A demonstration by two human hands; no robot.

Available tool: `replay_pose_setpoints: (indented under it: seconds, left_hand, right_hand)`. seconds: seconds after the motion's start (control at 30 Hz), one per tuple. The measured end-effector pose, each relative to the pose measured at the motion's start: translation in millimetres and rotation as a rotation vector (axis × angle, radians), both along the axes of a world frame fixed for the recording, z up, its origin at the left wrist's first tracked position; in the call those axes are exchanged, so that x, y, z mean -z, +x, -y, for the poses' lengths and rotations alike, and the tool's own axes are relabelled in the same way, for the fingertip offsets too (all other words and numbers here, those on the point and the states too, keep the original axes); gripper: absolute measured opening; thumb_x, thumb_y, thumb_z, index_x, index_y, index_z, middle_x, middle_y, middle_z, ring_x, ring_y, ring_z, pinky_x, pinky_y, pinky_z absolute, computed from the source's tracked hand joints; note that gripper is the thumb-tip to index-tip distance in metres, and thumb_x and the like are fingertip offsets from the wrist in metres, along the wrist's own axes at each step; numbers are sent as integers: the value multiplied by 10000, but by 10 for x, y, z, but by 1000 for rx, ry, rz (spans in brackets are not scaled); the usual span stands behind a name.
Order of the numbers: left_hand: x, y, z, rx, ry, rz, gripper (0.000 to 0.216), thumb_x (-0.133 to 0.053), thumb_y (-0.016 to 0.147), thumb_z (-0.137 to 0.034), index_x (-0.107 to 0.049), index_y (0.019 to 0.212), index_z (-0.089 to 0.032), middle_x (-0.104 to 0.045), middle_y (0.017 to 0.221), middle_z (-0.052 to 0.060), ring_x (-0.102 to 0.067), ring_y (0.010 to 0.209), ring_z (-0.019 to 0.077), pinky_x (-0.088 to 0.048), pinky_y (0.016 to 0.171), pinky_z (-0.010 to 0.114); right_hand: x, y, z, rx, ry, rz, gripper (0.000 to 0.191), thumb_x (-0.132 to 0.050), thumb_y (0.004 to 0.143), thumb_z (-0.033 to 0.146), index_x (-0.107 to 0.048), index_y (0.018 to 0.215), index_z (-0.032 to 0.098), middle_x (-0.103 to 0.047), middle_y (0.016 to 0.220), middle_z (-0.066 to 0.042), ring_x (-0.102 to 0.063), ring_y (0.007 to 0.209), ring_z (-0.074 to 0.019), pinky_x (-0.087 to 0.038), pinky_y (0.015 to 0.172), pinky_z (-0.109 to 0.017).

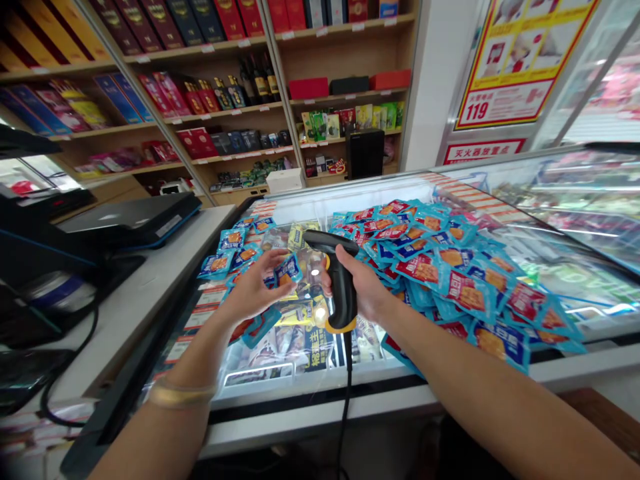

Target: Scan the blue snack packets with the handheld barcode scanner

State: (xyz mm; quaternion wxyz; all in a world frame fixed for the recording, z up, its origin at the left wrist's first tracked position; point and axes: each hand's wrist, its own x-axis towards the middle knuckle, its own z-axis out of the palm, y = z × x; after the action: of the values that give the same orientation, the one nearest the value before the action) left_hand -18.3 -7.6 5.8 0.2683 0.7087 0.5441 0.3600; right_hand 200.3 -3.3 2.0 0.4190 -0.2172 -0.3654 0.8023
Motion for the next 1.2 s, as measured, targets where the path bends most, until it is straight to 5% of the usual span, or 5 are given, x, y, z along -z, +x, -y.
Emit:
replay_pose_setpoints:
  seconds: [0.2, 0.3, 0.43, 0.6, 1.2]
  left_hand:
    - [-121, 36, -25, -116, -267, 751, 679, -329, 819, -716, -529, 1187, -181, -676, 1073, 138, -658, 1010, 268, -563, 837, 475]
    - [-120, 38, -21, -70, -306, 808, 583, -472, 780, -683, -569, 1093, -201, -695, 996, 107, -670, 979, 257, -574, 840, 450]
    - [-56, 79, 7, -118, -259, 688, 413, -744, 637, -392, -595, 958, -179, -694, 882, 63, -690, 804, 217, -581, 722, 381]
    - [31, 95, -3, -260, -124, 496, 286, -688, 667, -414, -561, 750, -172, -519, 537, -44, -495, 436, 95, -316, 397, 196]
    - [2, 71, 38, -216, 95, -36, 295, -505, 788, -378, -693, 801, -151, -698, 757, 10, -609, 727, 180, -443, 679, 255]
  right_hand:
    - [-22, -3, 44, -18, 5, -7, 429, -632, 769, 607, -573, 788, 182, -513, 619, 5, -454, 559, -112, -406, 540, -241]
    - [-10, -1, 54, -42, -9, -4, 425, -615, 784, 605, -580, 796, 182, -519, 624, 2, -455, 562, -112, -392, 533, -234]
    - [1, 0, 61, -49, -11, -14, 412, -611, 793, 595, -586, 827, 185, -526, 617, 2, -453, 558, -116, -386, 528, -230]
    - [2, -3, 79, -57, -23, 33, 431, -647, 759, 597, -582, 815, 175, -538, 615, 0, -470, 555, -114, -383, 511, -222]
    - [16, -31, 78, -49, 2, 113, 528, -695, 660, 669, -559, 761, 169, -574, 594, -8, -475, 527, -111, -342, 481, -230]
